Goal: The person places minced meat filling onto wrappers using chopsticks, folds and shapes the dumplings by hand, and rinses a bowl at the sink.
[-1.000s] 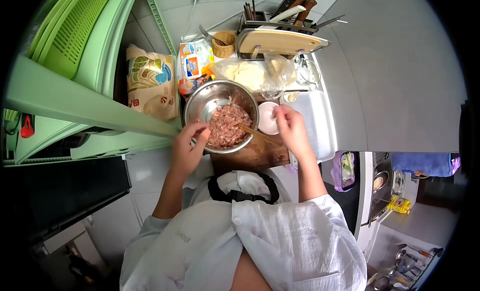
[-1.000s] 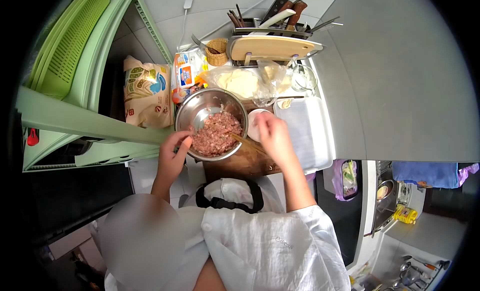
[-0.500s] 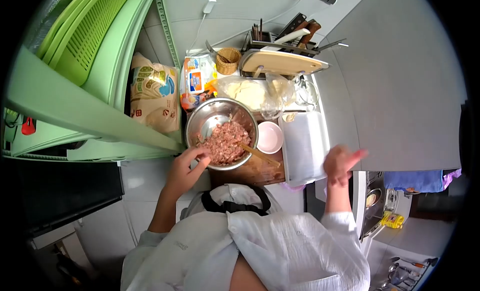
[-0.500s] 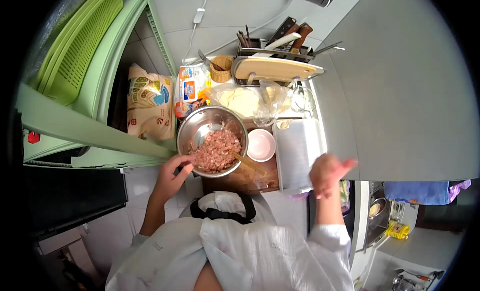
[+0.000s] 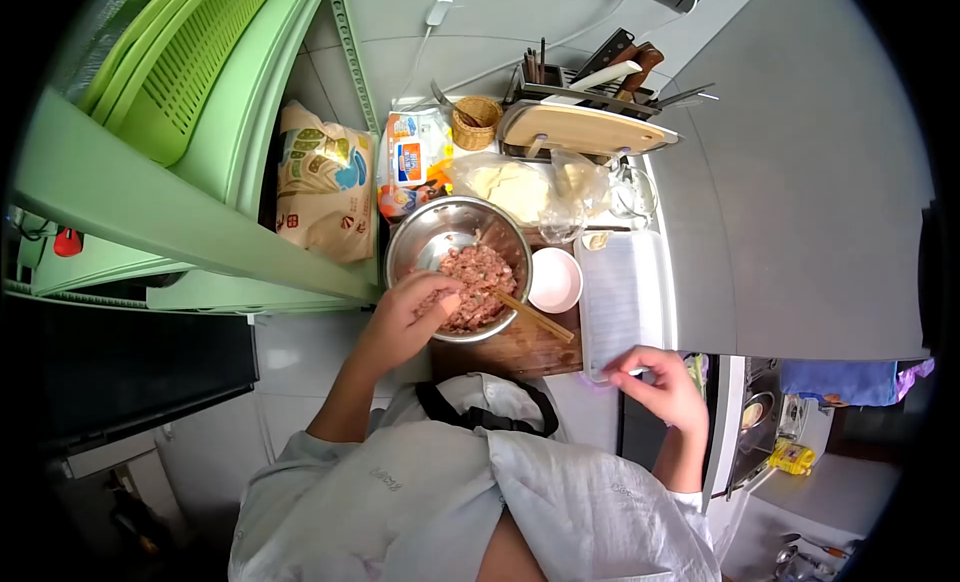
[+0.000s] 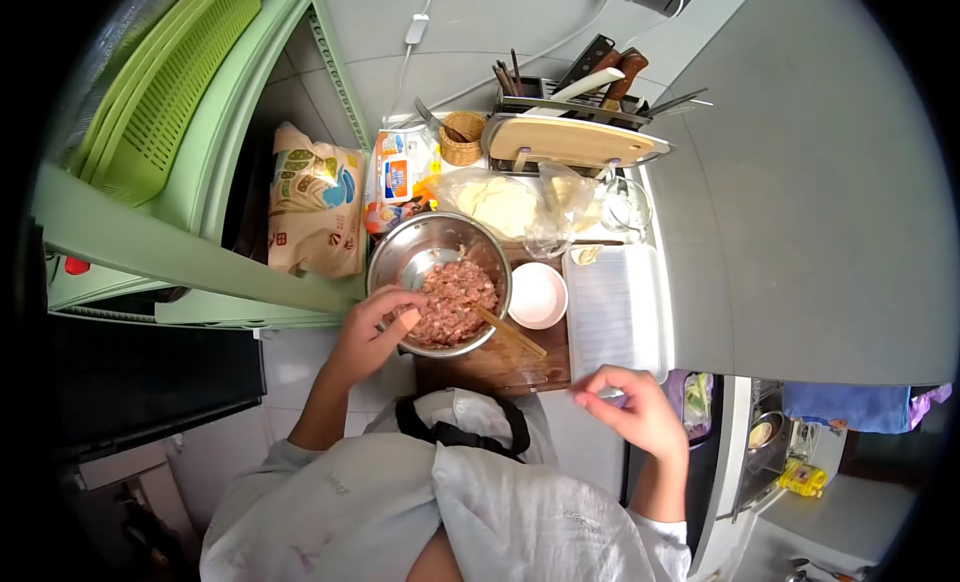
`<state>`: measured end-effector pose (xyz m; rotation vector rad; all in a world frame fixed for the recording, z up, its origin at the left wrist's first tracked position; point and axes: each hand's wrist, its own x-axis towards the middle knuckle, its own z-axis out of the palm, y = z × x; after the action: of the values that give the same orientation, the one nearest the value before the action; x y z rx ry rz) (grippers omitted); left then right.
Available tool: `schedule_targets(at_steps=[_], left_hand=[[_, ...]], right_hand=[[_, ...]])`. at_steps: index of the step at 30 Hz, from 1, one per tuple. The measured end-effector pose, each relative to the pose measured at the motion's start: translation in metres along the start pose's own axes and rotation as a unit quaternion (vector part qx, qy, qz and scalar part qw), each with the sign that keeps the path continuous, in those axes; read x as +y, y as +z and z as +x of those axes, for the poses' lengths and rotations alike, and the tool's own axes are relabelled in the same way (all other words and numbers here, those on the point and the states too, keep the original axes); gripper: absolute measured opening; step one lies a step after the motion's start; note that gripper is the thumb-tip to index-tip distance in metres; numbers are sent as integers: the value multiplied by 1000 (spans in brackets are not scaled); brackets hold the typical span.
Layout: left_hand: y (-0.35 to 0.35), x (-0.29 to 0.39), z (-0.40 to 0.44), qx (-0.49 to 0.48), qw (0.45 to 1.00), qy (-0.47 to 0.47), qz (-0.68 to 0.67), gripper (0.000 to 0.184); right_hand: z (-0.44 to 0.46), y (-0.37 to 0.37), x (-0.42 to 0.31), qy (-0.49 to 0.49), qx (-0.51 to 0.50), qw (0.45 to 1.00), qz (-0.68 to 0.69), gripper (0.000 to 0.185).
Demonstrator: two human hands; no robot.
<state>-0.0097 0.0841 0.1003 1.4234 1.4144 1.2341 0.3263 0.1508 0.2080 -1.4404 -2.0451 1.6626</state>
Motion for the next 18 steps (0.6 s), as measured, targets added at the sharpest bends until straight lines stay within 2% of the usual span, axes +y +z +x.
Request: schedule_targets(at_steps=[1,2,3,4,5,6,7,8,9,11,15,17,18], left_hand=[[-1,0,-3,-6,1000,6,9,19],[-3,0,-6,-8,1000,12,18,19],[-4,-2,-9,-8,999,17,26,19],[-6,-4,-13,-5,1000,2,12,20],[-8,-7,-19,-4,1000,-16,-2,21],[-10,-9,-24,-5,999,-31,-16,22],[-12,-11,-27,-3,999,-40,-20,22],[-13,-12,-29,-1,999,-46,-24,22],[-15,-12,-29,-2,998,-51,-28,22],[-16,-11,-27,14,999,-27,11,22],[-12,-9,-27,2,999,-36,-9,21],[-9,-6,-20,-20,999,-51,2,22],[-7,-5,-16,-27,999,-42,7,21]], right_hand=[[0,1,-26,49,39,976,-210,8],[-11,-4,-20,-117,98,848,-508,17],[-22,-17,-27,-107,112,864,-479,25],[-35,-27,-49,-99,127,959,-235,29],[-54,-43,-62,-179,97,973,-113,25],[-45,-48,-36,-261,70,961,63,27],[-36,-53,-9,-337,2,902,270,30],[-27,-58,17,-393,-80,815,419,32],[-14,-64,62,-236,13,866,440,34],[-14,-67,74,-108,108,914,377,40],[-43,-26,-26,-212,111,966,97,57],[-49,-35,-3,-240,-23,934,265,56],[-37,-30,24,-142,3,963,230,55]])
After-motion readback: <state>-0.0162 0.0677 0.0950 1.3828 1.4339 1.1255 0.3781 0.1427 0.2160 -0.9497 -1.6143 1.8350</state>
